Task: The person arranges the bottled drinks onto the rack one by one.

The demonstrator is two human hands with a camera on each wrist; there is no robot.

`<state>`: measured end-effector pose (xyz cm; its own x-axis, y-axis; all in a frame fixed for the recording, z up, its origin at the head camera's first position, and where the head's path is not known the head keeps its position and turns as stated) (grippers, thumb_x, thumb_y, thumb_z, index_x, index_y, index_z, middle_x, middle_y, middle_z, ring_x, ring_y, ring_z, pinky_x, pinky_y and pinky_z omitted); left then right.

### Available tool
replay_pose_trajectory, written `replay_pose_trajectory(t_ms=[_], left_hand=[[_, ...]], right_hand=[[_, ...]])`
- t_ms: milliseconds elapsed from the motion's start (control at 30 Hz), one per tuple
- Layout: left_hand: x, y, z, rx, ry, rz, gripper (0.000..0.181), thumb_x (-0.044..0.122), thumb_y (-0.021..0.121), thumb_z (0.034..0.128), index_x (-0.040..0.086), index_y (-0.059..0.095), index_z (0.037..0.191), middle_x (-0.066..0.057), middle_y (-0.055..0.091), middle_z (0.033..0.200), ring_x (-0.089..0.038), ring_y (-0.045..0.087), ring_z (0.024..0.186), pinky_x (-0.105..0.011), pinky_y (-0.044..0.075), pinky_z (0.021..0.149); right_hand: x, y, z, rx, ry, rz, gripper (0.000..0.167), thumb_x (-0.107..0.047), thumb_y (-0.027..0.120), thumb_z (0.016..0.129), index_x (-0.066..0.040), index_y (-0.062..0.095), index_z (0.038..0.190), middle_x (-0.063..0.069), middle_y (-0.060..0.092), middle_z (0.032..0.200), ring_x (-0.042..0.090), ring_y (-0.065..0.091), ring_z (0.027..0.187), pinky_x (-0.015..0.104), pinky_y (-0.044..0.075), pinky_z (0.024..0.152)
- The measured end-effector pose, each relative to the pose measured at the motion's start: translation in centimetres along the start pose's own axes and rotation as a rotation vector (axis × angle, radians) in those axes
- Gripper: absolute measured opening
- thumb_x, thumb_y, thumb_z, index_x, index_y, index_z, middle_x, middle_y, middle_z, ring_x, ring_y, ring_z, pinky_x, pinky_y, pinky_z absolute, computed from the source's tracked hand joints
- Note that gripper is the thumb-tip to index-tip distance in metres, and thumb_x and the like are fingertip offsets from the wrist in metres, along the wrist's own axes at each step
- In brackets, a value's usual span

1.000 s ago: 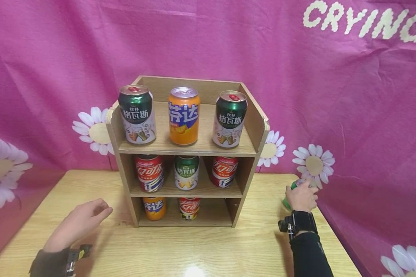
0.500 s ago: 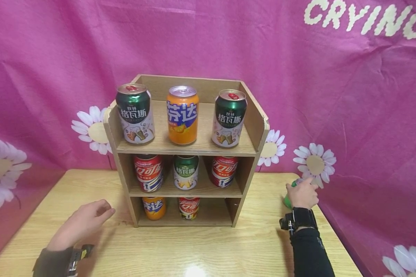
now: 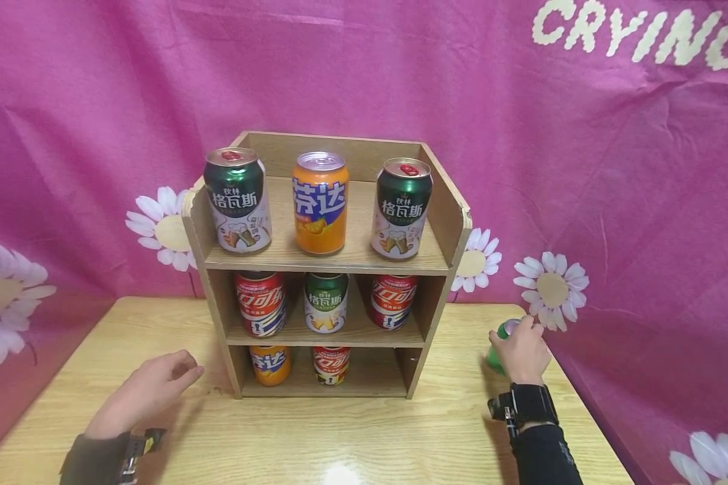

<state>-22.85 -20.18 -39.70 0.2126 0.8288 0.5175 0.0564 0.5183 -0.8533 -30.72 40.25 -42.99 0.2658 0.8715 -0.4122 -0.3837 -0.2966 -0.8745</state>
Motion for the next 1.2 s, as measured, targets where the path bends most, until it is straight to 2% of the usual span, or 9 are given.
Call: replay_pose_trajectory(t_ms=[100,200,367,500,667,1067,1200], left_hand=[[-0.1,0.1,0.0,0.008,0.006,0.002,0.018,0.023,0.058,0.0926,0.006,0.060,0.094,-0.005,0.062,0.085,-0.022,0.059,0.079,-0.041,0.047,0.066],[0.0,0.0,0.0,0.017,0.015,0.001,0.017,0.024,0.058,0.0928,0.006,0.060,0.093,-0.005,0.062,0.085,-0.022,0.059,0.079,-0.042,0.048,0.067],[0.0,0.0,0.1,0.004,0.015,-0.002,0.019,0.025,0.058,0.0934,0.006,0.061,0.094,-0.007,0.063,0.086,-0.025,0.060,0.082,-0.044,0.048,0.068],[-0.1,0.1,0.2,-0.001,0.011,-0.004,0.020,0.025,0.057,0.0937,0.006,0.061,0.094,-0.007,0.063,0.087,-0.025,0.060,0.083,-0.044,0.048,0.069],[-0.1,0.1,0.3,-0.010,0.019,-0.006,0.019,0.024,0.057,0.0936,0.006,0.061,0.093,-0.007,0.063,0.088,-0.026,0.060,0.083,-0.045,0.048,0.070],[-0.1,0.3,0.3,-0.011,0.026,0.003,0.017,0.022,0.057,0.0930,0.005,0.060,0.092,-0.005,0.062,0.085,-0.024,0.060,0.081,-0.043,0.048,0.069],[0.0,0.3,0.4,-0.017,0.025,0.005,0.018,0.022,0.056,0.0930,0.005,0.061,0.092,-0.006,0.062,0.085,-0.024,0.060,0.081,-0.043,0.048,0.069]], right_hand=[[-1.0,-0.4,-0.9,0.005,-0.067,0.007,0.072,-0.041,0.070,0.080,0.012,0.040,0.118,0.034,0.047,0.104,0.058,0.053,0.086,0.062,0.043,0.065],[-2.0,-1.0,-2.0,0.016,-0.148,0.031,0.066,-0.041,0.073,0.078,0.009,0.046,0.113,0.028,0.053,0.101,0.049,0.057,0.086,0.057,0.045,0.064],[-3.3,-1.9,-4.1,-0.033,-0.264,0.063,0.066,-0.042,0.075,0.077,0.007,0.049,0.113,0.021,0.059,0.097,0.036,0.059,0.084,0.050,0.048,0.062],[-4.2,-2.6,-5.7,-0.089,-0.324,0.085,0.069,-0.043,0.076,0.077,0.006,0.048,0.117,0.021,0.060,0.099,0.035,0.060,0.085,0.049,0.049,0.064],[-5.3,-3.6,-7.5,-0.129,-0.398,0.108,0.070,-0.037,0.079,0.076,0.006,0.047,0.122,0.022,0.059,0.102,0.032,0.060,0.083,0.044,0.051,0.063],[-8.1,-5.7,-11.5,-0.225,-0.584,0.215,0.065,-0.026,0.085,0.069,-0.001,0.051,0.118,0.010,0.061,0.101,0.017,0.060,0.081,0.028,0.051,0.061],[-8.9,-6.1,-12.6,-0.262,-0.615,0.234,0.065,-0.025,0.086,0.068,-0.002,0.052,0.118,0.008,0.061,0.101,0.015,0.060,0.081,0.026,0.051,0.063]])
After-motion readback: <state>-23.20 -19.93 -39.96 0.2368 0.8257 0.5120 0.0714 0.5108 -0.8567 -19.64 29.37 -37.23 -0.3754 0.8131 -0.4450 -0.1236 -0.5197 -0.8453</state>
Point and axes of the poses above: each hand's wrist, its own z-axis towards the middle knuckle, its own y-axis out of the palm, x = y × z, the point moved 5 cm from there along z, towards the middle knuckle
